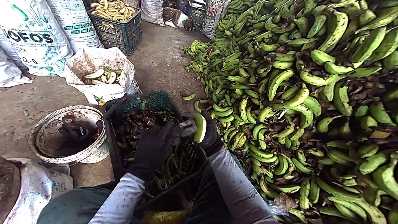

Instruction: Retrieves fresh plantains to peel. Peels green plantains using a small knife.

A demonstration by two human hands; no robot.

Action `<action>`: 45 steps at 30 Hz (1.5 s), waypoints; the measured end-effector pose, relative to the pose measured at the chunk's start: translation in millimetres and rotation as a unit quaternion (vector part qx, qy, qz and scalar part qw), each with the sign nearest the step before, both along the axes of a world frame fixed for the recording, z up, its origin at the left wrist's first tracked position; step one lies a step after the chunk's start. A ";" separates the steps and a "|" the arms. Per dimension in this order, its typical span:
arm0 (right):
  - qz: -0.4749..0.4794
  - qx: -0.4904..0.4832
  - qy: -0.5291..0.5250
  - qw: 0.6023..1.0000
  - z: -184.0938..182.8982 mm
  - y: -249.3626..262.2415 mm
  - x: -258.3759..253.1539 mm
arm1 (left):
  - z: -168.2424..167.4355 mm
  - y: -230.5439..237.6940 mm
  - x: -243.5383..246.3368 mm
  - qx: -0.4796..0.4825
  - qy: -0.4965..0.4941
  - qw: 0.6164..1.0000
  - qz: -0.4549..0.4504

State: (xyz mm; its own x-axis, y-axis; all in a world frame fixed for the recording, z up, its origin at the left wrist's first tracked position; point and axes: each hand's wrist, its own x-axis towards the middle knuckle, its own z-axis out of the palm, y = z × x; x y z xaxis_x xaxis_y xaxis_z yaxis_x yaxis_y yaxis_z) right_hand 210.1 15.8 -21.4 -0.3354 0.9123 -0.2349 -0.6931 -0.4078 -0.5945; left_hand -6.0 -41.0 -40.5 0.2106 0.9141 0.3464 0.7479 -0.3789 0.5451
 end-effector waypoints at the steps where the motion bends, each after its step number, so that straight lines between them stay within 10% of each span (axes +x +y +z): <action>1: 0.006 0.005 0.033 0.999 -5.1 3.1 5.0 | -5.7 -1.2 6.3 0.065 0.013 0.998 -0.015; 7: -0.034 0.020 0.048 0.998 -15.6 -2.3 11.8 | -20.8 -3.3 26.7 0.193 0.028 0.981 -0.025; 11: -0.048 -0.059 -0.036 0.996 0.0 -9.5 -7.0 | -6.8 -7.5 29.2 -0.037 -0.023 0.999 -0.018; 14: -0.014 0.113 -0.183 0.977 -4.5 -16.3 -10.0 | 0.6 -4.9 27.0 -0.181 -0.122 0.976 0.006; 21: 0.058 0.156 -0.270 0.948 -10.1 -23.8 -16.3 | -11.3 3.2 10.9 -0.292 -0.293 0.906 0.095; 28: 0.080 -0.014 -0.013 0.997 -5.8 -0.1 15.9 | 0.3 -2.9 -5.6 -0.160 -0.089 0.982 0.049; 34: 0.061 -0.049 -0.028 0.997 -7.8 0.0 28.1 | -7.1 -20.4 18.8 0.077 0.050 0.992 -0.087; 45: 0.054 0.136 -0.111 0.983 -19.5 -19.6 -11.5 | -4.8 1.1 16.5 -0.264 -0.206 0.934 0.128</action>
State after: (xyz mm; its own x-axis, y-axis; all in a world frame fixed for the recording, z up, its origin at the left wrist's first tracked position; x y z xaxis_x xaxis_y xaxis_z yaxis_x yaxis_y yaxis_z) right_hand 198.5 -3.8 -40.9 -0.4023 0.9132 -0.0650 -0.4959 -0.2770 -0.8230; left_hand 10.5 -39.9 -45.3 -0.0893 0.9826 -0.1628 0.4619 0.1857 0.8673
